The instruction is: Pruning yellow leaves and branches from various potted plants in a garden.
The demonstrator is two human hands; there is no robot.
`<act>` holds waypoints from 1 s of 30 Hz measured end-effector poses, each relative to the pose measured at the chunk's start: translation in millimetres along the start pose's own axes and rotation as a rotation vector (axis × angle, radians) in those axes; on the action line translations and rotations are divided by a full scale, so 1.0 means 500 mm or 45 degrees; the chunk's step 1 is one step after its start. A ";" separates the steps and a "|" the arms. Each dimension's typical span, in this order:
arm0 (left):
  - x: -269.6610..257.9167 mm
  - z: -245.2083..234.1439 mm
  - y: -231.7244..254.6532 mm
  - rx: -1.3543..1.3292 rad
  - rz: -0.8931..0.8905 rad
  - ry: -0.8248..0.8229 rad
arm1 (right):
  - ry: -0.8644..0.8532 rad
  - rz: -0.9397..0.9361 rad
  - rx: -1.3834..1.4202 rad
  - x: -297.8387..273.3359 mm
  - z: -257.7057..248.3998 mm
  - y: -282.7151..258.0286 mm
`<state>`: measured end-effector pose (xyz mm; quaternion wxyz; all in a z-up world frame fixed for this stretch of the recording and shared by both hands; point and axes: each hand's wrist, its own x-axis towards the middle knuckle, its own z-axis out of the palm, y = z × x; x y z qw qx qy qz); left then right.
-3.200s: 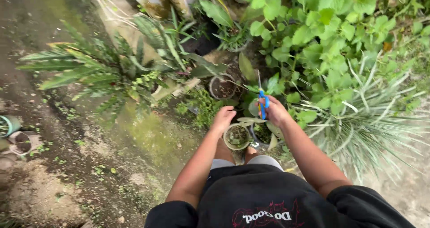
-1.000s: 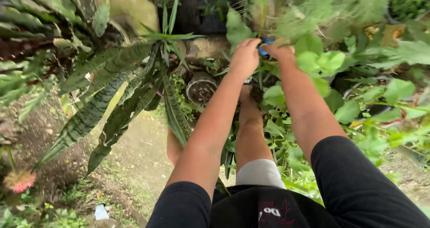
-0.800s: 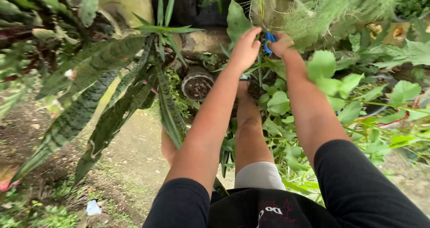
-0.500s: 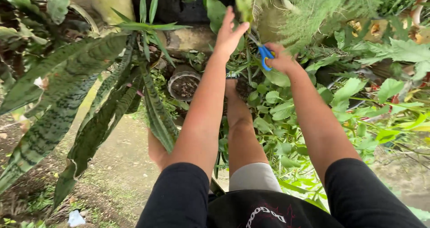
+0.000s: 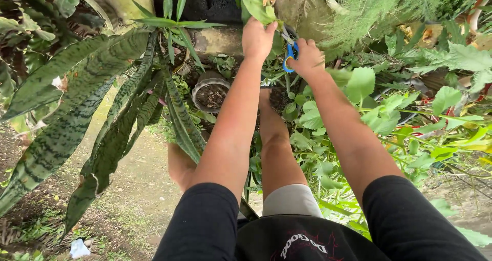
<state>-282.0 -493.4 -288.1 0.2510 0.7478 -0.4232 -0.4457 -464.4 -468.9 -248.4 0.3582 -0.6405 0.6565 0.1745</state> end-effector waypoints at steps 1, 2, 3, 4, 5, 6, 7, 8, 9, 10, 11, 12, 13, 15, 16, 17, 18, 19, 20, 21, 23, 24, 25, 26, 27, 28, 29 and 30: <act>0.000 -0.004 0.003 -0.003 0.002 -0.001 | 0.002 0.002 -0.002 0.002 0.000 0.003; 0.000 -0.008 0.006 -0.038 -0.048 -0.001 | -0.018 -0.009 -0.005 0.005 0.000 0.007; -0.001 -0.011 0.009 -0.073 -0.099 -0.003 | -0.039 -0.019 -0.008 0.006 0.001 0.011; -0.003 -0.007 0.007 -0.076 -0.099 -0.005 | -0.039 -0.016 -0.010 0.017 0.021 0.034; -0.004 -0.003 0.006 -0.092 -0.049 0.001 | -0.045 -0.033 0.008 0.030 0.040 0.057; -0.004 0.001 0.005 -0.109 0.000 0.007 | -0.051 -0.051 0.026 0.042 0.058 0.079; -0.005 -0.003 0.015 -0.112 0.002 0.005 | -0.049 -0.049 0.024 0.044 0.059 0.083; -0.005 -0.008 0.026 -0.124 -0.032 0.003 | -0.027 -0.039 0.040 0.045 0.060 0.088; -0.006 -0.012 0.037 -0.135 -0.063 -0.002 | -0.004 -0.027 0.056 0.045 0.061 0.092; -0.008 -0.009 0.032 -0.137 -0.060 -0.006 | -0.001 -0.023 0.056 0.038 0.059 0.098; -0.008 -0.011 0.028 -0.077 -0.025 0.000 | 0.056 -0.034 0.083 0.034 0.057 0.098; -0.009 -0.015 0.025 -0.017 0.010 0.006 | 0.113 -0.044 0.109 0.028 0.054 0.098; -0.023 -0.027 0.033 -0.014 0.015 0.009 | 0.117 -0.047 0.113 0.020 0.066 0.105; -0.049 -0.057 0.059 0.005 0.028 -0.092 | 0.174 -0.035 0.353 0.005 0.081 0.115; -0.066 -0.072 0.061 0.007 0.041 -0.086 | 0.186 -0.041 0.357 -0.012 0.075 0.103; -0.084 -0.085 0.067 0.047 0.008 -0.161 | 0.114 0.047 0.646 -0.031 0.066 0.093; -0.103 -0.100 0.075 0.088 -0.024 -0.235 | 0.039 0.131 0.935 -0.053 0.056 0.083; -0.120 -0.124 0.095 0.086 0.005 -0.232 | 0.066 0.123 0.939 -0.078 0.041 0.069; -0.139 -0.150 0.116 0.173 -0.093 -0.371 | -0.002 0.183 1.155 -0.106 0.027 0.054; -0.157 -0.181 0.137 0.265 -0.187 -0.504 | -0.071 0.234 1.376 -0.134 0.013 0.034; -0.173 -0.204 0.120 0.416 -0.182 -0.659 | -0.054 0.234 1.406 -0.187 -0.002 0.002; -0.177 -0.219 0.111 0.570 -0.213 -0.815 | -0.066 0.250 1.429 -0.214 -0.008 -0.018; -0.200 -0.255 0.136 0.580 -0.175 -0.803 | -0.030 0.230 1.441 -0.252 -0.025 -0.046; -0.224 -0.293 0.158 0.621 -0.159 -0.791 | -0.029 0.254 1.438 -0.291 -0.040 -0.075; -0.248 -0.332 0.178 0.662 -0.144 -0.777 | -0.029 0.279 1.437 -0.330 -0.051 -0.107; -0.262 -0.363 0.202 0.672 -0.106 -0.764 | 0.007 0.259 1.449 -0.353 -0.052 -0.123; -0.286 -0.400 0.214 0.687 -0.096 -0.719 | 0.025 0.277 1.456 -0.385 -0.037 -0.145; -0.311 -0.438 0.224 0.702 -0.086 -0.674 | 0.043 0.296 1.464 -0.416 -0.021 -0.168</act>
